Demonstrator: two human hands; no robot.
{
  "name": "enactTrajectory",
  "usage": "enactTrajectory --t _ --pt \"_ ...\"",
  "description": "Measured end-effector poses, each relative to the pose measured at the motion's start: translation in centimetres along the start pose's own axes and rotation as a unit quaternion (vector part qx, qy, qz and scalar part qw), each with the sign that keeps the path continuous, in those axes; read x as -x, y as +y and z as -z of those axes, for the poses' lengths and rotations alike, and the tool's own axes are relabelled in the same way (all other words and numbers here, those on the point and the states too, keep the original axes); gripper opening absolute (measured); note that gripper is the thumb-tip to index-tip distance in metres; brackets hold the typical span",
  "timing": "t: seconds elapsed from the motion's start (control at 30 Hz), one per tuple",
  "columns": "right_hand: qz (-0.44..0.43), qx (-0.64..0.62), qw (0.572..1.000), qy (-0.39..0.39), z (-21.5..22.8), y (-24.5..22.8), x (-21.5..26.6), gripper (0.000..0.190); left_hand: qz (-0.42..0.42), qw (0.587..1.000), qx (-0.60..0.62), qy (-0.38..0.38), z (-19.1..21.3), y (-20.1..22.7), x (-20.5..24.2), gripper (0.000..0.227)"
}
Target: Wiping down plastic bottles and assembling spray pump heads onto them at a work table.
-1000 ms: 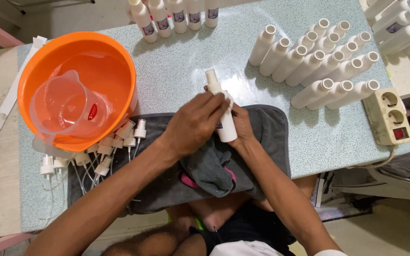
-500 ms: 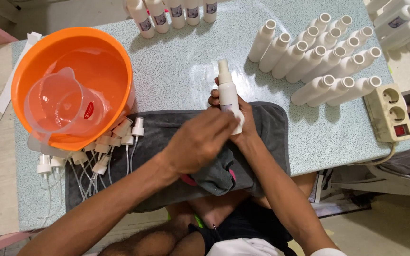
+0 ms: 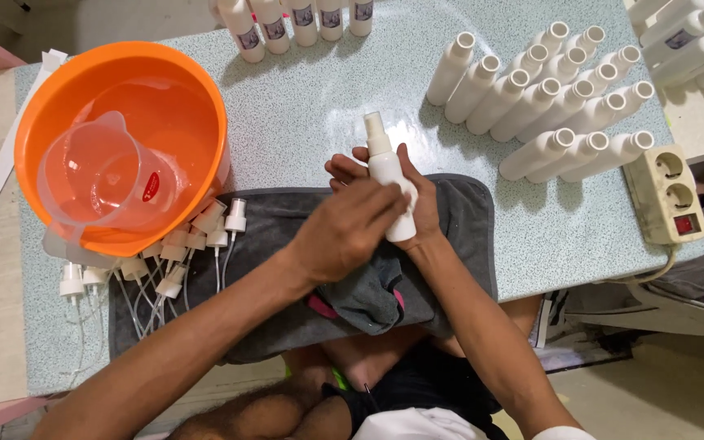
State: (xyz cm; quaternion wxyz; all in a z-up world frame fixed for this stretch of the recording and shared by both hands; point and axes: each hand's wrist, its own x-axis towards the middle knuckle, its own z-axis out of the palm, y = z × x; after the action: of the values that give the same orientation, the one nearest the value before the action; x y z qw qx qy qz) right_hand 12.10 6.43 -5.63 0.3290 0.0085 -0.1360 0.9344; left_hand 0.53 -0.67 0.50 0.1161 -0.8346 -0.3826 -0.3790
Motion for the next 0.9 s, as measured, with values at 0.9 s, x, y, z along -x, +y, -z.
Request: enactTrajectory --t 0.9 --pt "-0.035 -0.049 0.992 0.11 -0.1 -0.3 -1.0 0.061 0.039 0.999 0.008 -0.008 0.6 0.3 -1.2 0.021"
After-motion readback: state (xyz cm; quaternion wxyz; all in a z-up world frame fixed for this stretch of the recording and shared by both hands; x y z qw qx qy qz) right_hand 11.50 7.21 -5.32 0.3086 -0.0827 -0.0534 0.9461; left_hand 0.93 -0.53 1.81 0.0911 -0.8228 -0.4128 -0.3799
